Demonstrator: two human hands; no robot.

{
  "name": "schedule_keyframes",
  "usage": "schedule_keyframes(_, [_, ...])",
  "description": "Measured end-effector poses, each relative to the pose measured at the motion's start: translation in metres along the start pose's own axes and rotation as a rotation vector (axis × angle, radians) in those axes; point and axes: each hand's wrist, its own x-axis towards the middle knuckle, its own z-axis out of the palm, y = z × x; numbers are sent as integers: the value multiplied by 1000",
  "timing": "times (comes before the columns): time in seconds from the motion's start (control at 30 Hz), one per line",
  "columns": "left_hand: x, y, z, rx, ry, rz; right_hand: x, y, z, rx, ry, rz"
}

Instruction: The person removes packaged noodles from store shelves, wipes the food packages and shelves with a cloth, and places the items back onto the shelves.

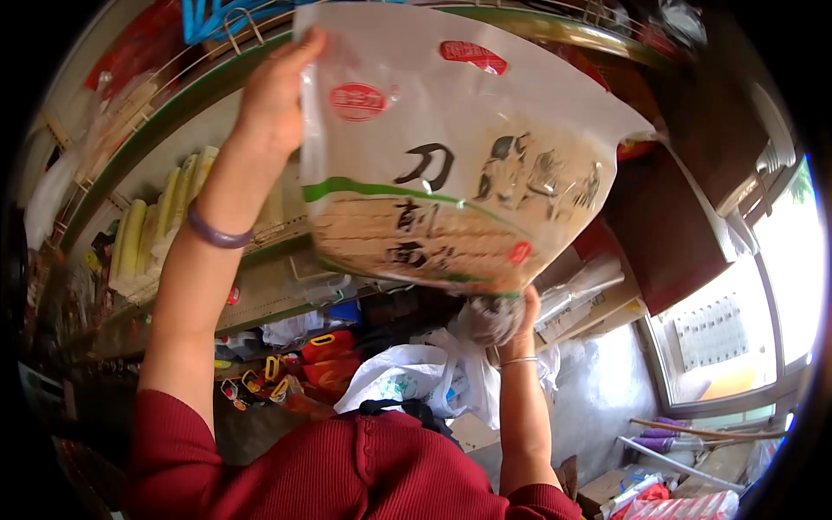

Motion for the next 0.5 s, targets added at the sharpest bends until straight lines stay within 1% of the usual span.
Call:
schedule_keyframes(0.03, [-1,-3,3,-48,10,-56,7,-7,1,30,0,-24])
schedule_keyframes(0.07, [3,-10,3,-56,48,-66,15,-14,3,58,-2,-48])
schedule_keyframes(0.13, [11,-21,6,-29,57,-30,39,-25,-2,59,46,-119])
schedule_keyframes(0.17, [15,-25,8,-34,60,-17,49,-30,-4,43,-27,-142])
schedule_keyframes(0.23, [25,-32,13,-60,-109,221,76,-41,-3,39,-66,-143])
schedule_keyframes(0.27, [31,-34,15,-63,-105,220,87,-44,1,44,-89,-140])
schedule_keyframes(0.3, [39,-35,16,-24,-140,311,99,-46,5,16,-220,-128])
schedule_keyframes(0.33, [48,-35,15,16,-177,404,111,-47,10,16,-219,-126])
schedule_keyframes(0.4, [65,-38,6,21,-159,433,137,-48,19,82,-148,-94])
schedule_keyframes(0.43, [70,-38,2,47,-134,499,146,-44,31,52,-76,-105])
schedule_keyframes(0.47, [74,-36,-2,71,-110,565,158,-44,33,53,-84,-105])
schedule_keyframes(0.5, [81,-36,-17,224,-79,555,176,-40,30,2,-62,-125])
